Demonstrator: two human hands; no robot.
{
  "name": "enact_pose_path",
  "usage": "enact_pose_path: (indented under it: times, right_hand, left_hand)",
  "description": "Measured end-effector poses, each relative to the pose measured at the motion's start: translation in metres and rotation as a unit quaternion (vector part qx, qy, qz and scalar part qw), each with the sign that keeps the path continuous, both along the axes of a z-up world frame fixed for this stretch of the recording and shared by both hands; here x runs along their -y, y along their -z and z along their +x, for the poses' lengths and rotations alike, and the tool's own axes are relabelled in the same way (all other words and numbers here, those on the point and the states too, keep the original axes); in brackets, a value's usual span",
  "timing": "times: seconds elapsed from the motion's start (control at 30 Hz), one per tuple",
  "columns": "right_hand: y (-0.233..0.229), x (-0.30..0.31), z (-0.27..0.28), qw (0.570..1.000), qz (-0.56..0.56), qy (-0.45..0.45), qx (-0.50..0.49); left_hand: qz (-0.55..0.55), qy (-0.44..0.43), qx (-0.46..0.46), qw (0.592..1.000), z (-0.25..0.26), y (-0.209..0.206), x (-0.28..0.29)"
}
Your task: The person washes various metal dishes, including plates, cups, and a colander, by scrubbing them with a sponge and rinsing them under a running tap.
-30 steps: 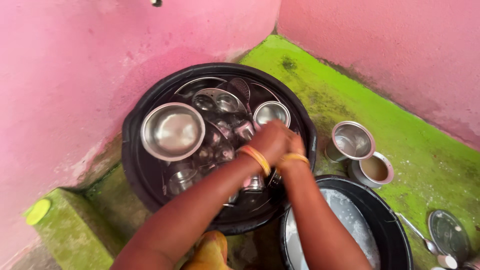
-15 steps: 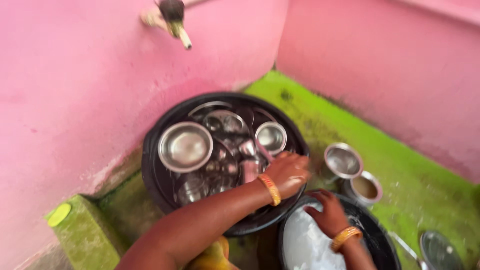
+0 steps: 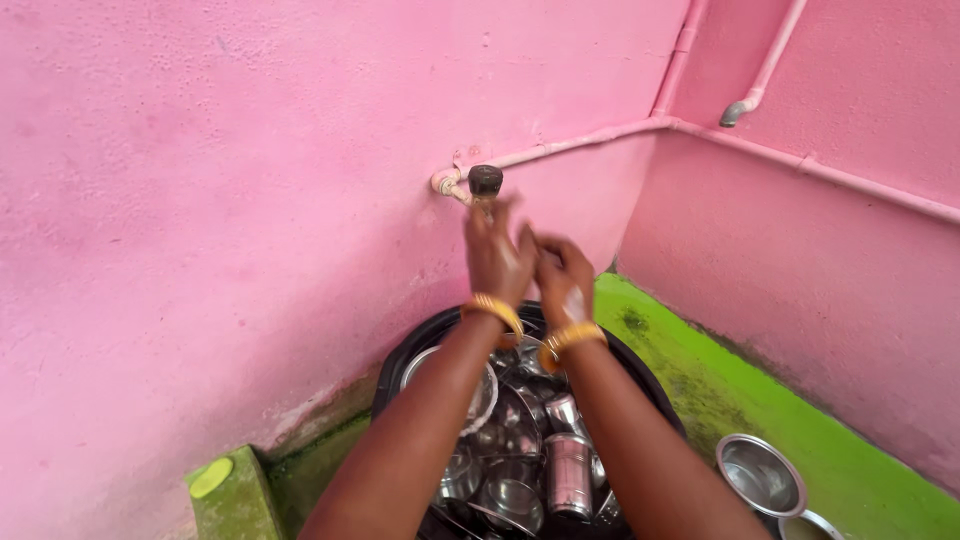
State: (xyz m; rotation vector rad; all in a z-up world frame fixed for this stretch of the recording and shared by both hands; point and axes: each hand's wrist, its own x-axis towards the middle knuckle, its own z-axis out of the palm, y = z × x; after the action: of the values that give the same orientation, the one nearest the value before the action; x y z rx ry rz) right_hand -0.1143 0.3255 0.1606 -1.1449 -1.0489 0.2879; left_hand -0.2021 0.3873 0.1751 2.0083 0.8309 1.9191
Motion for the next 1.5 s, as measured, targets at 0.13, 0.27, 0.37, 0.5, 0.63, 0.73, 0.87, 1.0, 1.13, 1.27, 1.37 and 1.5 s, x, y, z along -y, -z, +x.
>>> enact_pose_path:
  times: [0.13, 0.27, 0.37, 0.5, 0.63, 0.73, 0.87, 1.0, 1.13, 1.27, 1.37, 1.5]
  right_hand:
    - [-0.032, -0.066, -0.004, 0.995, 0.024, -0.065, -0.068]
    - [-0.014, -0.085, -0.001, 0.955, -0.045, -0.127, -0.266]
    - [0.020, -0.075, -0.004, 0.944, -0.087, -0.133, -0.289]
    - [0.079, -0.059, -0.006, 0.939, -0.171, -0.131, -0.269]
    - [0.154, -0.047, -0.002, 0.888, -0.252, -0.115, -0.368]
    - [0.216, -0.040, 0.001, 0.862, -0.311, -0.097, -0.389]
    - [0.293, -0.041, -0.010, 0.830, -0.418, -0.072, -0.362]
    - [0.336, -0.045, -0.030, 0.820, -0.422, -0.055, -0.383]
    - [0.349, -0.040, -0.031, 0.811, -0.371, -0.111, -0.439]
    - [0.354, -0.046, -0.016, 0.820, -0.416, -0.015, -0.392]
    - [0.367, -0.041, -0.014, 0.832, -0.420, -0.013, -0.361]
    - [0.375, -0.043, -0.015, 0.841, -0.342, -0.072, -0.412]
  left_hand:
    - [0.060, -0.003, 0.027, 0.998, 0.027, -0.011, -0.103]
    - [-0.005, -0.028, -0.213, 0.977, 0.041, -0.022, -0.149]
    - [-0.052, -0.061, -0.344, 0.936, 0.028, -0.041, -0.142]
    - [-0.045, -0.138, -0.467, 0.872, 0.016, -0.070, -0.123]
    - [-0.161, -0.144, -0.465, 0.859, -0.001, -0.079, -0.111]
    - [-0.224, -0.113, -0.187, 0.950, -0.026, -0.005, -0.115]
    - [-0.329, -0.157, -0.155, 0.918, -0.066, 0.174, -0.069]
    - [-0.456, -0.235, -0.204, 0.834, -0.076, 0.272, -0.028]
    - [-0.553, -0.166, -0.102, 0.810, -0.067, 0.318, -0.031]
    - [-0.627, -0.143, -0.109, 0.758, -0.067, 0.332, -0.036]
    - [-0.657, -0.158, -0.154, 0.721, -0.062, 0.336, -0.027]
    - [-0.476, -0.314, 0.022, 0.821, -0.046, 0.365, -0.028]
